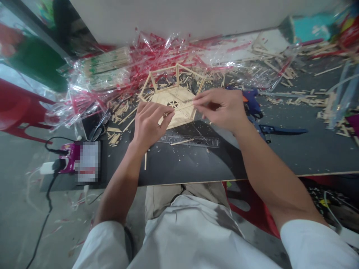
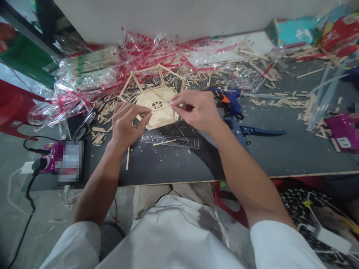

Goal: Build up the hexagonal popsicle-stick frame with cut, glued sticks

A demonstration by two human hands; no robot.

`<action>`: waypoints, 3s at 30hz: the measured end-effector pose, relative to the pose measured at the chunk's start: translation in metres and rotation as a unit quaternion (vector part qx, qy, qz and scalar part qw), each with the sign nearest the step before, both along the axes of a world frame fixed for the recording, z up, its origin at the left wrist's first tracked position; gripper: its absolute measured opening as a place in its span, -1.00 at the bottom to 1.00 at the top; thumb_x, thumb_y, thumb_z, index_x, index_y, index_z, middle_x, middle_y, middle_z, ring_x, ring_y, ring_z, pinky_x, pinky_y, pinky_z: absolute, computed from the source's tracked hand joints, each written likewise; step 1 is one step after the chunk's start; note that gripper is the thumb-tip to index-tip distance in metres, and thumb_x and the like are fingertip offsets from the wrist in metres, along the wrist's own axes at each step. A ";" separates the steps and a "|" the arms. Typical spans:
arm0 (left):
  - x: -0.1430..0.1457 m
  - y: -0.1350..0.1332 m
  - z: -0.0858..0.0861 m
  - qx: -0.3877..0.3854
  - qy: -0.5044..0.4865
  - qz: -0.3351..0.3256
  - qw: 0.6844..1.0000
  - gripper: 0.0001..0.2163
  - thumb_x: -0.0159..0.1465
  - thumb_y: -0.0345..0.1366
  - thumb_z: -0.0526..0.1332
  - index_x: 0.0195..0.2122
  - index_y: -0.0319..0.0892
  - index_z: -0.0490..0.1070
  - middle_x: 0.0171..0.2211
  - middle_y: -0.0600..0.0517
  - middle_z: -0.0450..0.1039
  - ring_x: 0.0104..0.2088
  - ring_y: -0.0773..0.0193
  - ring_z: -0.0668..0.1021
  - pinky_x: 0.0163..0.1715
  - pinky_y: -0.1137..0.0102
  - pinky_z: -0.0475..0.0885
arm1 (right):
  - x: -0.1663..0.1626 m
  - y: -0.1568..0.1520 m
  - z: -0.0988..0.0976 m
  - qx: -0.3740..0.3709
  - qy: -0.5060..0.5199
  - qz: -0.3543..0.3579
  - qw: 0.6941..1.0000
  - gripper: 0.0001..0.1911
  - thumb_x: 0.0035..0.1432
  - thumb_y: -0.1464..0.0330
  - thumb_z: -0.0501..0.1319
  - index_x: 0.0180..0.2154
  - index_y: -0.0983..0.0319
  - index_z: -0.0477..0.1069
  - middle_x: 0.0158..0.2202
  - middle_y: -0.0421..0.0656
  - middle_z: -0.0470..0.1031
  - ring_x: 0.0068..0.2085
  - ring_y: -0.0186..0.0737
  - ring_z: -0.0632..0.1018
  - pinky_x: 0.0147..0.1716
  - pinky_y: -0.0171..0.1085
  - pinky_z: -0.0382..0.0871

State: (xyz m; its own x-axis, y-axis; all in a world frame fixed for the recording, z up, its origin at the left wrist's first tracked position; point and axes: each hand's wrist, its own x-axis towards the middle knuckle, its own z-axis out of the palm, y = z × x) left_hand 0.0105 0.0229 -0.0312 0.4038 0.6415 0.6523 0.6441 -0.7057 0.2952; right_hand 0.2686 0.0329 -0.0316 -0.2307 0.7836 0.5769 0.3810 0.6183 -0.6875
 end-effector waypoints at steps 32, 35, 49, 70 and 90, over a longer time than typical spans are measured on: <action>-0.023 0.009 0.013 -0.108 -0.022 -0.051 0.993 -0.91 0.33 -0.20 0.37 -0.26 -0.03 0.50 -0.21 0.01 0.64 -0.15 0.17 0.62 0.02 0.12 0.53 | -0.002 0.026 -0.040 -0.092 0.122 -0.045 0.987 -0.70 0.27 0.00 0.34 -0.24 0.08 0.50 -0.30 -0.16 0.58 -0.52 -0.32 0.48 -0.57 -0.23 0.40; -0.023 0.010 0.013 -0.107 -0.023 -0.052 0.993 -0.90 0.33 -0.19 0.36 -0.26 -0.03 0.50 -0.22 0.02 0.64 -0.16 0.19 0.62 0.01 0.13 0.53 | -0.004 0.025 -0.042 -0.096 0.125 -0.049 0.986 -0.76 0.28 0.08 0.35 -0.25 0.10 0.50 -0.33 -0.17 0.55 -0.53 -0.33 0.47 -0.57 -0.24 0.41; -0.023 0.008 0.013 -0.101 -0.015 -0.049 0.994 -0.92 0.36 -0.20 0.34 -0.25 -0.03 0.48 -0.22 0.05 0.64 -0.18 0.21 0.62 -0.01 0.17 0.52 | -0.004 0.025 -0.042 -0.109 0.112 -0.062 0.986 -0.57 0.28 -0.11 0.27 -0.26 0.11 0.48 -0.31 -0.16 0.61 -0.57 -0.36 0.45 -0.59 -0.27 0.35; -0.020 0.007 0.010 -0.095 -0.031 -0.055 0.993 -0.90 0.36 -0.20 0.31 -0.23 -0.08 0.49 -0.23 0.04 0.62 -0.21 0.26 0.59 -0.28 0.33 0.51 | -0.005 0.023 -0.043 -0.094 -0.041 -0.086 0.991 -0.87 0.23 0.37 0.20 -0.23 0.18 0.53 -0.36 -0.17 0.61 -0.47 -0.26 0.52 -0.38 -0.22 0.43; -0.019 0.007 0.012 -0.060 -0.156 0.012 0.986 -0.85 0.42 -0.11 0.27 -0.20 -0.06 0.49 -0.16 0.01 0.58 -0.17 0.29 0.61 -0.38 0.43 0.51 | -0.002 0.026 -0.046 -0.131 -0.040 -0.087 0.987 -0.96 0.16 0.35 0.28 -0.32 0.16 0.51 -0.46 -0.21 0.57 -0.50 -0.26 0.53 -0.41 -0.22 0.46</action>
